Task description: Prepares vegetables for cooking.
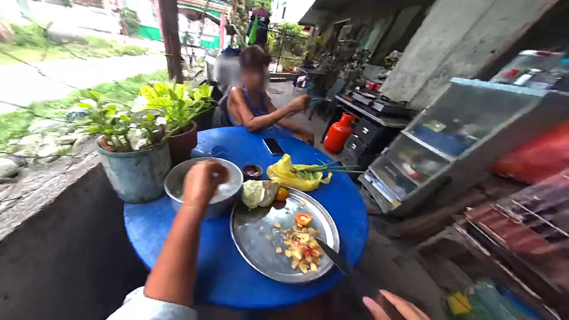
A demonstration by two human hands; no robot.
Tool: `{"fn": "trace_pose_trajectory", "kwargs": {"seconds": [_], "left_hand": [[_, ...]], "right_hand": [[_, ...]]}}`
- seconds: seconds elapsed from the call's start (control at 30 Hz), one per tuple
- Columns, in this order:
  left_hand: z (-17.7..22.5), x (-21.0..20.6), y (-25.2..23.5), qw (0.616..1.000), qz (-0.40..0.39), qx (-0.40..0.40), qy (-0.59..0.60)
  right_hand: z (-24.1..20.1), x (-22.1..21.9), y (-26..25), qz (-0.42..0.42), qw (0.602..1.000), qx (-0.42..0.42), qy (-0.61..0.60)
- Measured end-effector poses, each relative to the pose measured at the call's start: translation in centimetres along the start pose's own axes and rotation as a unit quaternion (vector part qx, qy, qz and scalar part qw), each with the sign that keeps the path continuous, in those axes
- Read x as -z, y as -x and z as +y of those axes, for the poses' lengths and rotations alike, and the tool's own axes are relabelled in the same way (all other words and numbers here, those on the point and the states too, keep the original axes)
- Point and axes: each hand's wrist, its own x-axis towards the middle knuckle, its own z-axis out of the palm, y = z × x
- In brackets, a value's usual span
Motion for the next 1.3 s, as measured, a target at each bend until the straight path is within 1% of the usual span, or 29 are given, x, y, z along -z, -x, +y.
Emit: {"fn": "trace_pose_trajectory", "kwargs": {"seconds": [0.07,0.13,0.2,0.27,0.3,0.37,0.43,0.5,0.53,0.6,0.67,0.73,0.83,0.9,1.03,1.1,1.13,1.17,1.2,1.23,1.27,1.3], "left_hand": [[-2.3,0.4,0.0,0.995,-0.055,0.029,-0.071],[-3.4,0.0,0.4,0.993,-0.077,0.006,-0.086],[-2.9,-0.5,0.8,0.995,-0.058,-0.026,-0.075],[-1.4,-1.7,0.6,0.996,-0.029,-0.075,-0.025],[-0.1,-2.7,0.5,0.994,-0.037,-0.099,0.01],[3.3,-5.3,0.3,0.979,-0.113,-0.15,0.077],[6.9,-8.7,0.1,0.946,-0.225,-0.215,0.089],[9.6,-12.6,-0.5,0.91,-0.304,-0.276,0.053],[10.4,-14.6,-0.9,0.897,-0.334,-0.289,0.026],[11.3,-17.6,-1.6,0.868,-0.398,-0.297,-0.026],[11.6,-19.1,-2.2,0.841,-0.444,-0.301,-0.064],[11.6,-20.0,-2.3,0.828,-0.464,-0.306,-0.081],[11.3,-20.8,-1.8,0.825,-0.453,-0.325,-0.099],[11.3,-20.9,-1.5,0.828,-0.44,-0.33,-0.11],[11.8,-19.6,-1.0,0.843,-0.442,-0.291,-0.095],[11.7,-18.4,-0.8,0.862,-0.42,-0.278,-0.057],[11.5,-17.7,-0.7,0.874,-0.407,-0.267,-0.009],[11.3,-17.1,-0.5,0.883,-0.395,-0.248,0.058],[11.1,-16.5,-0.2,0.882,-0.391,-0.218,0.146],[10.9,-16.1,0.3,0.868,-0.392,-0.177,0.247],[10.9,-15.8,1.0,0.842,-0.394,-0.128,0.347],[11.1,-15.3,1.9,0.814,-0.391,-0.077,0.422]], "right_hand": [[0.2,-0.3,0.4,0.03,0.999,-0.005,-0.024],[-0.1,-0.5,0.4,0.061,0.998,-0.009,-0.021],[-0.2,-1.1,0.2,0.095,0.995,-0.004,-0.005],[0.1,-1.7,0.1,0.114,0.993,-0.006,0.028],[0.1,-1.7,0.2,0.109,0.993,-0.014,0.044],[0.1,-1.7,0.2,0.097,0.993,-0.03,0.068],[0.1,-1.5,0.3,0.097,0.992,-0.034,0.078],[0.1,-1.2,0.3,0.093,0.991,-0.035,0.092],[0.0,-1.0,0.4,0.088,0.99,-0.036,0.103],[-0.1,-0.8,0.6,0.089,0.989,-0.037,0.114],[0.0,-0.6,0.6,0.1,0.989,-0.034,0.106],[0.4,-0.5,0.7,0.108,0.989,-0.034,0.098],[1.1,-0.7,0.9,0.115,0.99,-0.043,0.064],[1.4,-0.7,0.8,0.126,0.99,-0.046,0.036],[1.8,-1.1,0.6,0.147,0.986,-0.041,-0.065],[1.8,-1.3,0.4,0.151,0.98,-0.04,-0.124],[1.6,-1.5,0.1,0.154,0.976,-0.036,-0.149],[1.3,-1.6,-0.2,0.157,0.973,-0.028,-0.164],[0.9,-1.7,-0.7,0.158,0.973,-0.017,-0.168],[0.4,-1.9,-1.2,0.159,0.974,-0.004,-0.163],[-0.3,-2.2,-1.7,0.158,0.975,0.012,-0.155],[-1.2,-2.4,-2.3,0.151,0.978,0.027,-0.145]]}}
